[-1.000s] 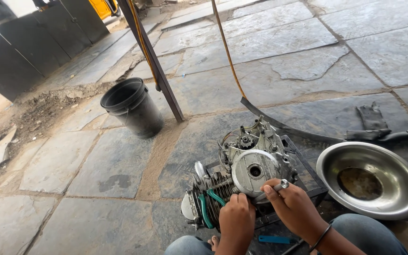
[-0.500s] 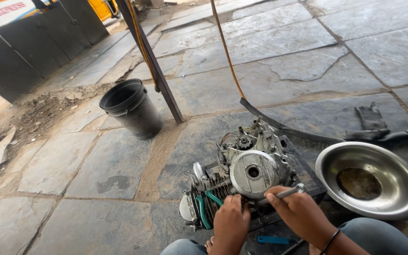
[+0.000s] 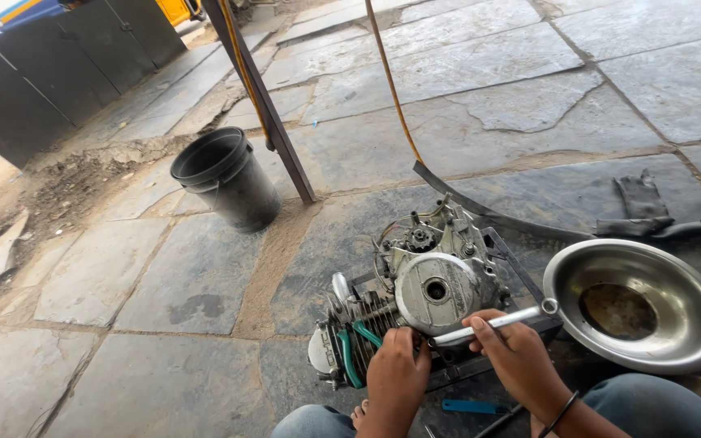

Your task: The person is repairing and assembling a motorcycle engine using various hand tools.

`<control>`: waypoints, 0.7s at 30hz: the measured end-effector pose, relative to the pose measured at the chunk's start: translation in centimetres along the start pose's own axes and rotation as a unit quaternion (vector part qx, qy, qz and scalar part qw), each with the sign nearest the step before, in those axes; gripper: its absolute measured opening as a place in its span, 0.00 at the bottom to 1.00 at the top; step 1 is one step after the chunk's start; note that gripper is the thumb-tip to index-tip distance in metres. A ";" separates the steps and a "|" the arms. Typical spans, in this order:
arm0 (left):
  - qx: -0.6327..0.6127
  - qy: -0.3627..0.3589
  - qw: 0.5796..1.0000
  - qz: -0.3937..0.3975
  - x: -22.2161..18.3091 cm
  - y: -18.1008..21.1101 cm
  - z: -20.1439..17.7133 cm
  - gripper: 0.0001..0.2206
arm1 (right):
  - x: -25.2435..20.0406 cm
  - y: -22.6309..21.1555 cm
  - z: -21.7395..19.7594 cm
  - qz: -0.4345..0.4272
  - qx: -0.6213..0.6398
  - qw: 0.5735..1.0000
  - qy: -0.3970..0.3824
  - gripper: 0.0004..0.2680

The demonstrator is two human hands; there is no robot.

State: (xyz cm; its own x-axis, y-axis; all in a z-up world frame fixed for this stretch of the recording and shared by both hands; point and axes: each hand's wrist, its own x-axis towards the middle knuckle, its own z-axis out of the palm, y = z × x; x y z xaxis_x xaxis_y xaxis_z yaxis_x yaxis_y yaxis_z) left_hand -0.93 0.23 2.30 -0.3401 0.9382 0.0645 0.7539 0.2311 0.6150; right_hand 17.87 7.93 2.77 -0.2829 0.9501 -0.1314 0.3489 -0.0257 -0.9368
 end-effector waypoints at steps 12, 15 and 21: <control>-0.036 0.074 0.993 0.088 -0.2 -1.7 1.4 0.10 | 1.7 5.0 0.9 0.086 0.211 0.974 0.017 0.13; -0.029 0.063 0.994 0.079 -0.2 -1.7 1.7 0.09 | 2.4 5.9 1.3 0.088 0.209 0.974 0.021 0.13; -0.043 0.073 0.993 0.086 -0.2 -2.0 1.9 0.09 | 3.6 6.9 1.0 0.097 0.217 0.971 0.017 0.14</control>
State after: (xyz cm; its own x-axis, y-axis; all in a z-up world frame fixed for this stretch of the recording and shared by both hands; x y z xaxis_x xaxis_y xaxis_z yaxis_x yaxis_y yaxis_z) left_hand -1.32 0.06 -0.49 -0.2933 0.9130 0.2837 0.7593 0.0421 0.6494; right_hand 18.32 10.84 -4.47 -0.2169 0.9239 -0.3153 -0.0190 -0.3269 -0.9449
